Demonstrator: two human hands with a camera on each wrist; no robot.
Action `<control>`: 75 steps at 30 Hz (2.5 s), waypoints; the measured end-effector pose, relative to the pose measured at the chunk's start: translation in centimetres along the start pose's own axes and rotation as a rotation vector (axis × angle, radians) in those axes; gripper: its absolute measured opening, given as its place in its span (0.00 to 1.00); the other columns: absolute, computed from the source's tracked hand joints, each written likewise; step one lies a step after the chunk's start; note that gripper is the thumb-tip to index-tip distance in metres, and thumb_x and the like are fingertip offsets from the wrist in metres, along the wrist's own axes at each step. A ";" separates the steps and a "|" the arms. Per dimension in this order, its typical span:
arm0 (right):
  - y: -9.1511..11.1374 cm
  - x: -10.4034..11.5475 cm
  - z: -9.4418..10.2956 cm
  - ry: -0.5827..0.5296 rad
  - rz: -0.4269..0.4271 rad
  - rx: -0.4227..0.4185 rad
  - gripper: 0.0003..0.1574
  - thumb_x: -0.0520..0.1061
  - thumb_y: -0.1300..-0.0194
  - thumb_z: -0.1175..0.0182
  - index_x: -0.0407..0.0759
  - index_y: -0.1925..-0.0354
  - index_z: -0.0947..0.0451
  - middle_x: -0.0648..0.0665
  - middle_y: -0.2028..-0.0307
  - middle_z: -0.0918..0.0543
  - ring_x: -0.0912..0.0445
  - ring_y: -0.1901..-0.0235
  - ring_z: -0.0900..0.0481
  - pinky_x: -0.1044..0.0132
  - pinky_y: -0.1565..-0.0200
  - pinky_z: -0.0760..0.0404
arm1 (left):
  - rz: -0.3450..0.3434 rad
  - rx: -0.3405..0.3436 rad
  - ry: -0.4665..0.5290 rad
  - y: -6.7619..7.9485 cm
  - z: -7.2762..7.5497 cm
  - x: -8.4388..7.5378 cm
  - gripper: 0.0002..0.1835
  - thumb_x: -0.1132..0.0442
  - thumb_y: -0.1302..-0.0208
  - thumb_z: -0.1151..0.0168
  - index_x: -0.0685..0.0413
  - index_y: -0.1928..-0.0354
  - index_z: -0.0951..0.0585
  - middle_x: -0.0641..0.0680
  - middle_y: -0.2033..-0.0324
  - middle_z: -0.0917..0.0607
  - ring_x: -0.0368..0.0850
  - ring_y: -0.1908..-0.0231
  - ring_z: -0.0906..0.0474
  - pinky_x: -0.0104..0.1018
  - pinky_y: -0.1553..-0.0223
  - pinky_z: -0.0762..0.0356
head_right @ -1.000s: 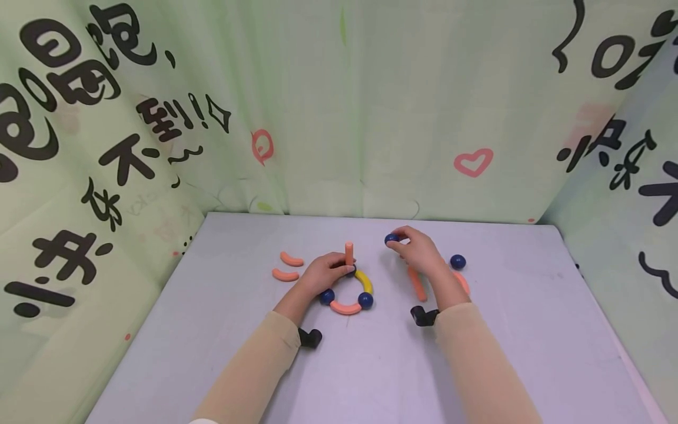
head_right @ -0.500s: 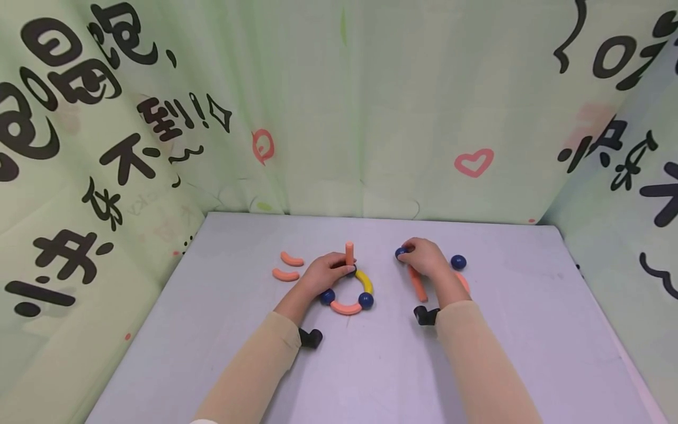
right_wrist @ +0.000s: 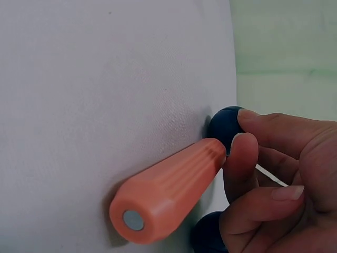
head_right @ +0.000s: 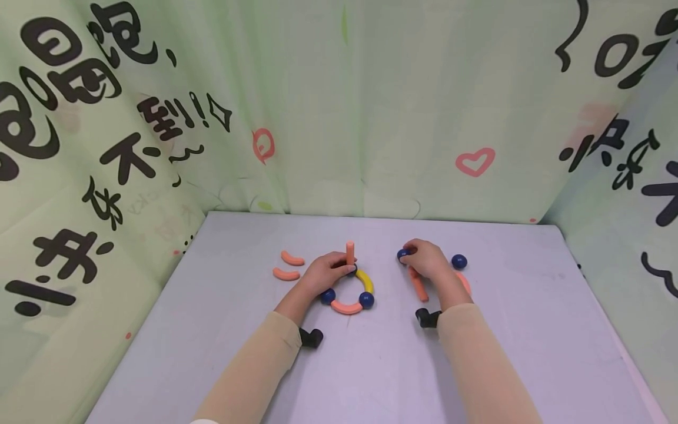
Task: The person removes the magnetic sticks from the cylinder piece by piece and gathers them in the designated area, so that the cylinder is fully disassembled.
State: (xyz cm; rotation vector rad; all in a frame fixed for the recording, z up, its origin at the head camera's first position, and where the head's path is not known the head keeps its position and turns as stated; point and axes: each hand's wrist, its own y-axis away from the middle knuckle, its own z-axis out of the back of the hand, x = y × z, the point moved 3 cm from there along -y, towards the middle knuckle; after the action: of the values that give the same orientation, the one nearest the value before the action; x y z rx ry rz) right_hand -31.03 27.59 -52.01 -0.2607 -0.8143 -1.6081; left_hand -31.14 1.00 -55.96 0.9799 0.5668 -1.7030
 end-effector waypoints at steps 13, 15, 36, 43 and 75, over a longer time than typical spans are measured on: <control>0.8 0.5 0.5 -0.008 0.044 -0.045 0.32 0.53 0.29 0.44 0.43 0.32 0.34 0.36 0.34 0.30 0.49 0.62 0.22 0.63 0.63 0.22 | 0.001 -0.001 -0.002 -0.1 -0.1 0.2 0.16 0.44 0.36 0.35 0.35 0.47 0.16 0.42 0.50 0.16 0.41 0.52 0.23 0.43 0.42 0.25; 0.9 1.0 0.5 -0.008 0.053 -0.059 0.33 0.54 0.29 0.44 0.44 0.32 0.34 0.36 0.34 0.29 0.48 0.58 0.22 0.60 0.58 0.21 | -0.003 0.000 -0.004 -0.2 -0.1 0.2 0.16 0.46 0.36 0.35 0.35 0.47 0.16 0.42 0.50 0.16 0.41 0.52 0.23 0.42 0.43 0.25; 3.7 8.8 -2.4 -0.097 0.271 0.036 0.28 0.60 0.31 0.40 0.60 0.35 0.29 0.45 0.40 0.23 0.42 0.66 0.20 0.63 0.70 0.28 | -0.019 0.011 -0.016 -0.2 0.2 0.1 0.16 0.48 0.36 0.34 0.34 0.46 0.16 0.43 0.50 0.16 0.43 0.47 0.22 0.47 0.39 0.26; 3.1 9.0 -4.1 -0.133 0.272 0.069 0.29 0.58 0.31 0.40 0.57 0.35 0.29 0.43 0.43 0.21 0.39 0.66 0.20 0.64 0.71 0.27 | 0.006 0.013 0.000 -0.2 0.1 0.1 0.15 0.47 0.35 0.34 0.33 0.47 0.16 0.42 0.50 0.16 0.43 0.48 0.22 0.47 0.40 0.26; 2.0 8.8 -5.3 -0.179 0.267 0.021 0.22 0.54 0.25 0.46 0.55 0.36 0.27 0.39 0.56 0.18 0.47 0.71 0.22 0.63 0.69 0.23 | 0.019 -0.001 -0.012 -0.1 0.0 0.1 0.15 0.48 0.34 0.35 0.36 0.47 0.16 0.42 0.48 0.17 0.43 0.46 0.23 0.45 0.39 0.26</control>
State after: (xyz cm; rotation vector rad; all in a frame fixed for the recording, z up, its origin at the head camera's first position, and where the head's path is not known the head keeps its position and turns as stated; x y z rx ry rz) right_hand -29.64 17.39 -49.97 -0.4836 -0.8915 -1.3378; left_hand -31.26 0.94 -56.05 0.9710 0.5489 -1.6903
